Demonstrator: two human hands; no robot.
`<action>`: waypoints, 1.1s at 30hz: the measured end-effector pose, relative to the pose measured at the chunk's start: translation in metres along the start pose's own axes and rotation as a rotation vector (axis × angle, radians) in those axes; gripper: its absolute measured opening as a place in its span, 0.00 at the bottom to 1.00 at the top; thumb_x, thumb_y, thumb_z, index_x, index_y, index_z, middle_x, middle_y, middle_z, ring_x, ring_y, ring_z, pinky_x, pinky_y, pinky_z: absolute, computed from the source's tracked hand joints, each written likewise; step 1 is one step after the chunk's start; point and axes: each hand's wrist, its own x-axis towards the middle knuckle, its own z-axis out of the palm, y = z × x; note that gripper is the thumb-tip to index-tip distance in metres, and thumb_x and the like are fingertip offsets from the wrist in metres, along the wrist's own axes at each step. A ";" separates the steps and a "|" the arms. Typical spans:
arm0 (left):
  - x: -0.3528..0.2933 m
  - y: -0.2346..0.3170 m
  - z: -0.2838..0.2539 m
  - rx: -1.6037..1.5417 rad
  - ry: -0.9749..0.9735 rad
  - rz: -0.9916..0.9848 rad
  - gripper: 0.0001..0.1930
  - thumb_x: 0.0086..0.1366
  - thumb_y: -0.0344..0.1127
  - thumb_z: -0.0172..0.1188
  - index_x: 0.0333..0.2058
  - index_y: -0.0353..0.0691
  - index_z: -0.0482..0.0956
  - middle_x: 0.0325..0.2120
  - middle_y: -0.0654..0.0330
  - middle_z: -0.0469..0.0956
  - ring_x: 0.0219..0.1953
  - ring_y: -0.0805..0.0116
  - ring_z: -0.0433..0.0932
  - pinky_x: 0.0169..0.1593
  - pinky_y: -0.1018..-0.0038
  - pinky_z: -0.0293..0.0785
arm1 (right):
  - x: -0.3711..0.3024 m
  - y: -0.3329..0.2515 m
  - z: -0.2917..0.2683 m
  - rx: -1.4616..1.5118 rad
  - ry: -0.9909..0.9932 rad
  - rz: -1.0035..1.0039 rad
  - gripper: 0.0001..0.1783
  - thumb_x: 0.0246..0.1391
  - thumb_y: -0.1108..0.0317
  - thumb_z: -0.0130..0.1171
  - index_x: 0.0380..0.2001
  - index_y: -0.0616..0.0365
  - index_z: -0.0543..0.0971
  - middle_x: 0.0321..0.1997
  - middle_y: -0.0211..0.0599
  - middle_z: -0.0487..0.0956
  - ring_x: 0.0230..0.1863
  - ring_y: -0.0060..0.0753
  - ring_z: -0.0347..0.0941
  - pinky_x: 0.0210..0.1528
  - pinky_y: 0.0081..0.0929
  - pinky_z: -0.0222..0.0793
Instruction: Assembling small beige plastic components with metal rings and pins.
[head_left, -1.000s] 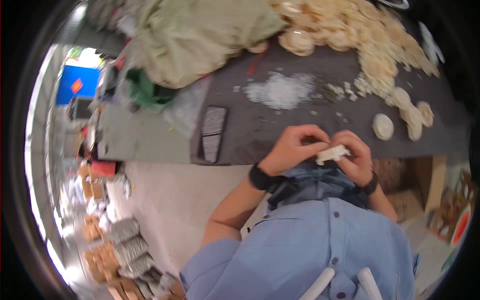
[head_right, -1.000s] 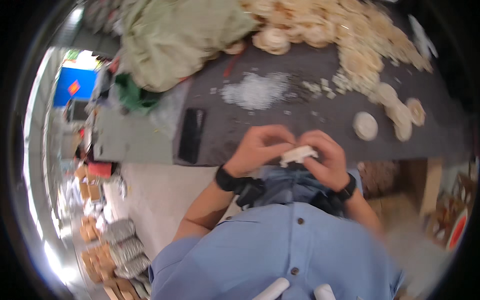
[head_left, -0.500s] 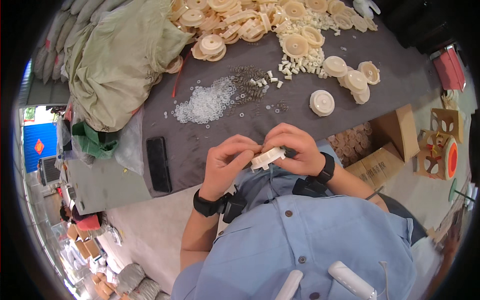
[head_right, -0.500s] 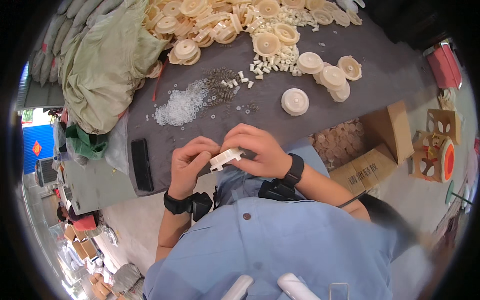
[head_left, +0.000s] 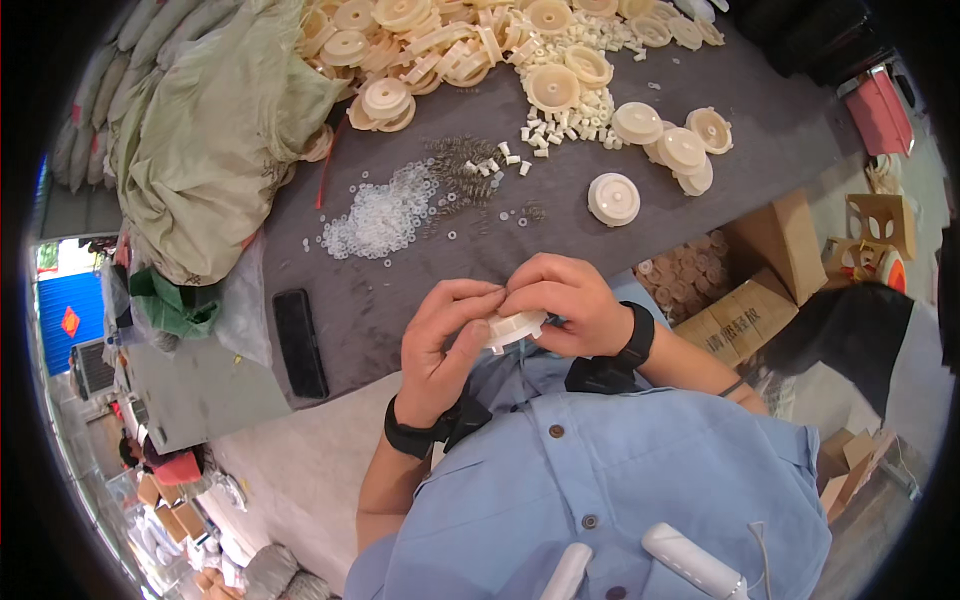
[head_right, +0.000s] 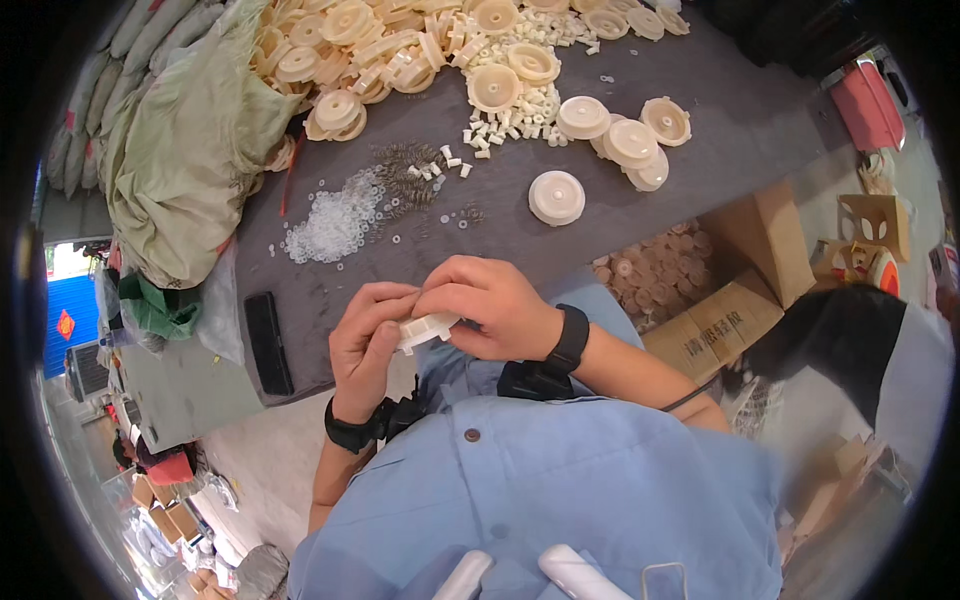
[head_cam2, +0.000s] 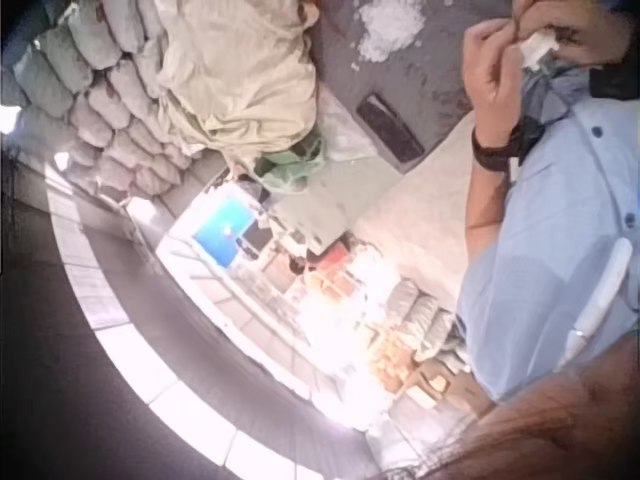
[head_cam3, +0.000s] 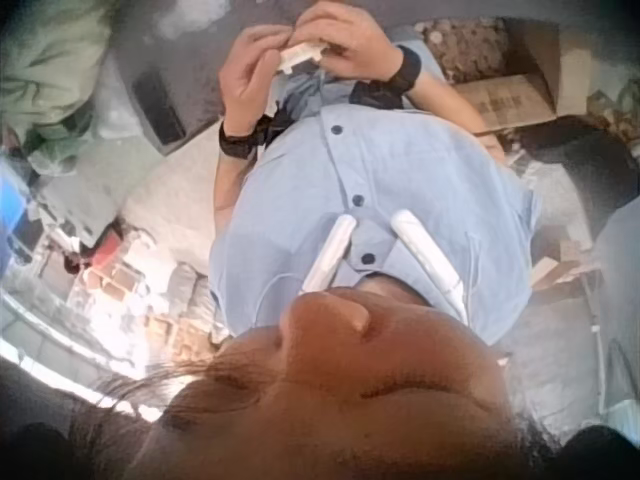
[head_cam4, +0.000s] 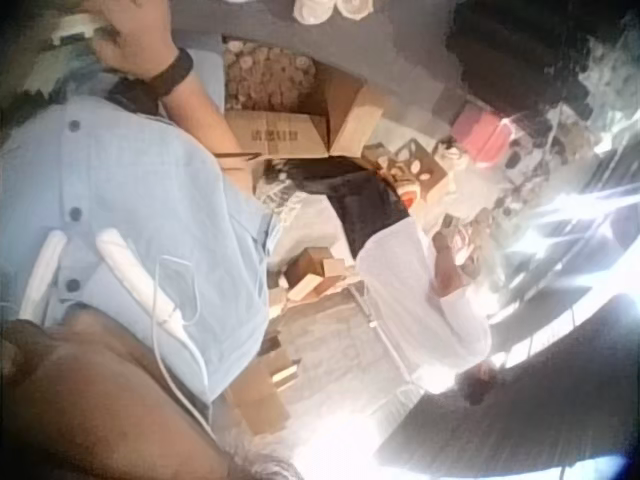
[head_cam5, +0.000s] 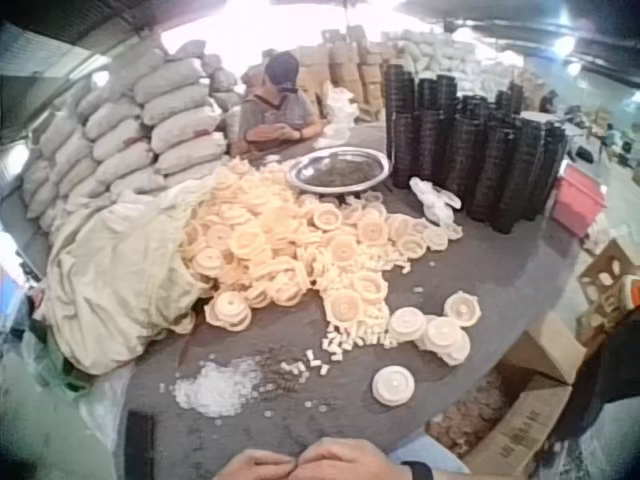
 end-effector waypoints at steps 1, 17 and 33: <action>-0.001 0.000 0.000 0.036 -0.003 -0.036 0.12 0.55 0.27 0.57 0.39 0.32 0.77 0.33 0.57 0.76 0.39 0.65 0.74 0.48 0.71 0.66 | 0.000 0.000 -0.001 -0.061 0.014 -0.041 0.17 0.31 0.78 0.59 0.32 0.54 0.76 0.35 0.34 0.73 0.30 0.36 0.71 0.29 0.28 0.68; 0.010 -0.020 0.008 0.045 -0.042 0.177 0.10 0.50 0.21 0.54 0.35 0.34 0.74 0.34 0.54 0.74 0.38 0.62 0.73 0.46 0.69 0.67 | -0.009 0.008 -0.009 -0.265 0.130 -0.198 0.22 0.27 0.78 0.61 0.33 0.53 0.73 0.35 0.35 0.73 0.37 0.43 0.70 0.40 0.36 0.68; 0.021 -0.033 0.013 0.422 -0.087 0.055 0.04 0.52 0.22 0.56 0.28 0.34 0.75 0.28 0.57 0.75 0.33 0.66 0.74 0.39 0.76 0.68 | -0.024 0.061 -0.181 -1.108 0.688 0.288 0.19 0.46 0.67 0.60 0.45 0.55 0.75 0.45 0.43 0.71 0.44 0.40 0.68 0.47 0.36 0.63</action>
